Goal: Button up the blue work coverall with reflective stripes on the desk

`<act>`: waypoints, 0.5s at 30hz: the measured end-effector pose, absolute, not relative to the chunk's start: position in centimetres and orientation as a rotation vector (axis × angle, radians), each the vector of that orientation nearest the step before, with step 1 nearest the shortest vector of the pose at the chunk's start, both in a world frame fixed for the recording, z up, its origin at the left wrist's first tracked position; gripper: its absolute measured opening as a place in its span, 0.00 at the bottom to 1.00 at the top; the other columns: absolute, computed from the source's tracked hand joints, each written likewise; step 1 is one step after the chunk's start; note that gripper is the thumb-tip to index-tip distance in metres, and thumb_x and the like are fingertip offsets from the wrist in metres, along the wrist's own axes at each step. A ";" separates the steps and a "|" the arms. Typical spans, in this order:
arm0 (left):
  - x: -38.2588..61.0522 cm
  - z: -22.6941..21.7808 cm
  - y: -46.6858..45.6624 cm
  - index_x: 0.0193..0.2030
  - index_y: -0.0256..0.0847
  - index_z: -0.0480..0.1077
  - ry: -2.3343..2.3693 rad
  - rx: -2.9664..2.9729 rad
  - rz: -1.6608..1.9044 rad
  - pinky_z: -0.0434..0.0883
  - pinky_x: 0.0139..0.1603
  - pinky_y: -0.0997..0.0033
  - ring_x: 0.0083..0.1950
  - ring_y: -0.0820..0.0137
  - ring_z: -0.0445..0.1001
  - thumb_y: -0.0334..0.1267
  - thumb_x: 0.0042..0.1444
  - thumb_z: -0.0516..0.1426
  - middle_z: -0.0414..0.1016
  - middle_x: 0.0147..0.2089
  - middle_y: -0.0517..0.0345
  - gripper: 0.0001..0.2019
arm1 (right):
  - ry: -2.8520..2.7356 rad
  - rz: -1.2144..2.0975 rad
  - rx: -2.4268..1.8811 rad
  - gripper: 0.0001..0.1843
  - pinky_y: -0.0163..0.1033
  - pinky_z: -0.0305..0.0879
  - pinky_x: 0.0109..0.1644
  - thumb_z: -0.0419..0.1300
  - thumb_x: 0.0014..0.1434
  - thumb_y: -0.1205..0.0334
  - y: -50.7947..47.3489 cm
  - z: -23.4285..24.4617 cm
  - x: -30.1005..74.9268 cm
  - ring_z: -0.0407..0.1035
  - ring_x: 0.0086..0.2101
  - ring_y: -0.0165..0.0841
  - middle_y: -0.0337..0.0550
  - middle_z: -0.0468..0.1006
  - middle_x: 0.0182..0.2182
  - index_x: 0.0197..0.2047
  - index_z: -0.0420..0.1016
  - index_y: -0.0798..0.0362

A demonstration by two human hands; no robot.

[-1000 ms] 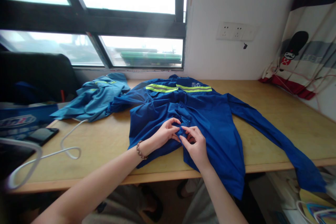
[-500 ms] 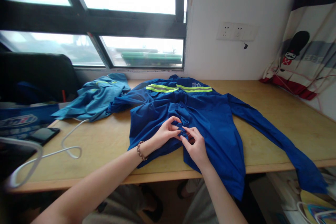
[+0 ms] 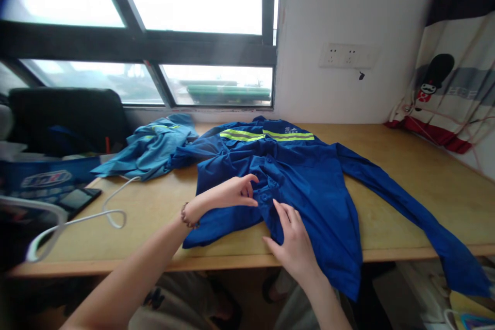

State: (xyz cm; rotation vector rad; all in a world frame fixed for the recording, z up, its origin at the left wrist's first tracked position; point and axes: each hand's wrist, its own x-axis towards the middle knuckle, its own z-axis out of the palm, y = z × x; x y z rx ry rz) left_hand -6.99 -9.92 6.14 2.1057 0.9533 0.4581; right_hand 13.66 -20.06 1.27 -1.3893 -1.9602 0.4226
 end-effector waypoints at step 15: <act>-17.9 -0.1 -20.7 0.50 0.41 0.65 1.514 2.588 0.690 0.63 0.53 0.62 0.54 0.65 0.63 0.27 0.52 0.47 0.66 0.53 0.50 0.18 | -2.407 -0.368 -1.360 0.33 0.44 0.59 0.52 0.52 0.49 0.66 -27.3 -3.4 30.4 0.61 0.50 0.40 0.35 0.64 0.53 0.60 0.54 0.45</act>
